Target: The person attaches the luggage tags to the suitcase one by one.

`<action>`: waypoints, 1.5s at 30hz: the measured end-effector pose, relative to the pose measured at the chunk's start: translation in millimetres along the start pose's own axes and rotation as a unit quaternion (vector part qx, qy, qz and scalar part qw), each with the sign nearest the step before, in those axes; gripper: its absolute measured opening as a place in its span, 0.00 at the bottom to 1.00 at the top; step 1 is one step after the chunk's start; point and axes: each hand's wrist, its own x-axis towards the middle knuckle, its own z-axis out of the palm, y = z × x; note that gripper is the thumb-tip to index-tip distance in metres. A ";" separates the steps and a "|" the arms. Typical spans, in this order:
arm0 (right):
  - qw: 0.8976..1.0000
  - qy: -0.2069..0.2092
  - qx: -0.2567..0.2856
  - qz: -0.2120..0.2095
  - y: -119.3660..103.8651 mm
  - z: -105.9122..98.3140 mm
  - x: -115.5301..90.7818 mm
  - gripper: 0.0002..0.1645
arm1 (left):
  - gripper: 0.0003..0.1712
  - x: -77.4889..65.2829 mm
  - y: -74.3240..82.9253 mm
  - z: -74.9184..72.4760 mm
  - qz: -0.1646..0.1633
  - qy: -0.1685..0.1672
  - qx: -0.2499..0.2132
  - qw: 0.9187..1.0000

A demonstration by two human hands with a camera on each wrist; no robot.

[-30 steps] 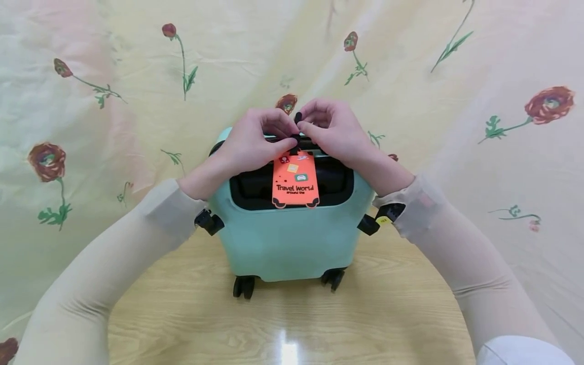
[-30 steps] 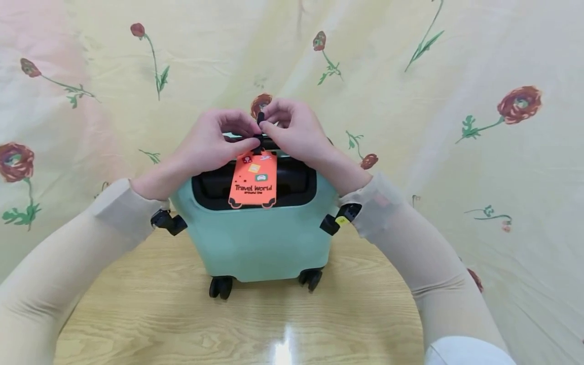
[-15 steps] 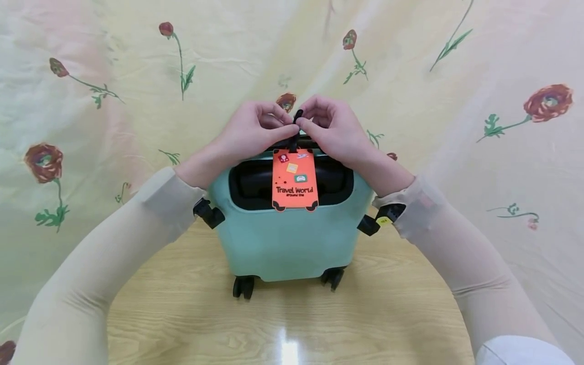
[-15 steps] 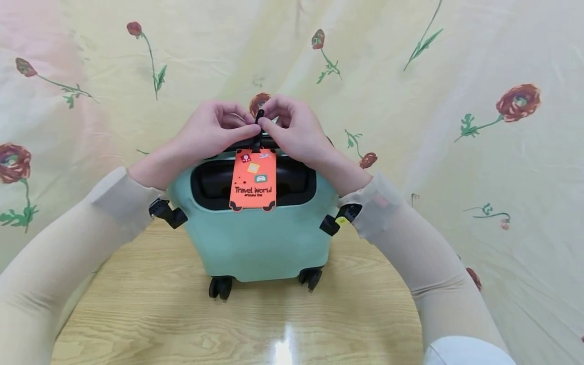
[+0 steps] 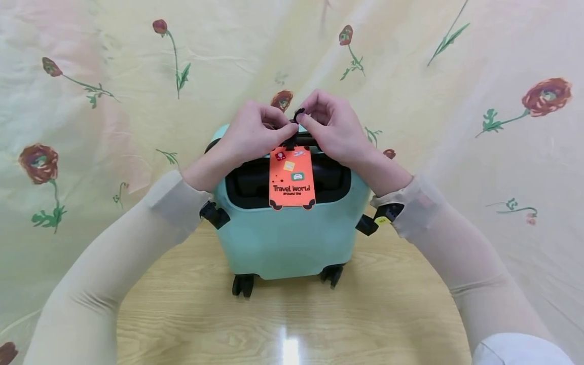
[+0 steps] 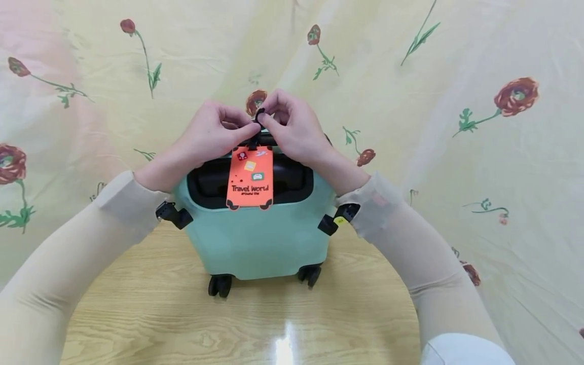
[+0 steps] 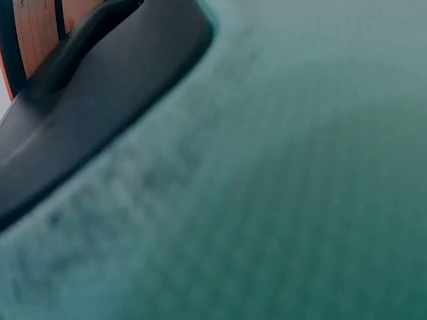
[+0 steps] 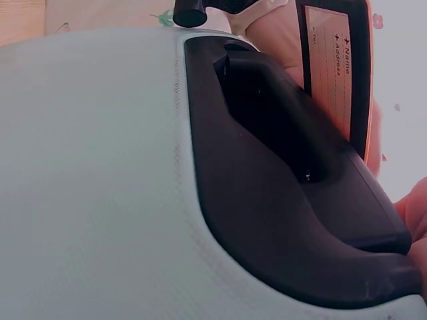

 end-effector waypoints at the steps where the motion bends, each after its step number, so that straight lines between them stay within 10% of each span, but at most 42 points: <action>1: 1.000 0.004 0.002 -0.003 -0.2 1.2 0.4 0.03 | 0.10 -0.6 0.0 -0.4 0.001 0.004 0.001 1.000; 14: 1.000 -0.018 0.010 0.010 -1.6 1.7 2.4 0.04 | 0.12 -1.6 -8.9 -4.5 -0.029 -0.021 -0.045 0.998; 32: 0.999 -0.016 0.040 0.001 -1.7 -0.1 -2.5 0.05 | 0.09 -3.2 -5.2 -3.3 0.026 -0.003 0.006 1.000; 45: 0.998 0.000 0.066 0.004 -0.5 -2.1 -1.7 0.04 | 0.12 -1.8 -9.0 -3.4 0.003 -0.022 0.023 0.999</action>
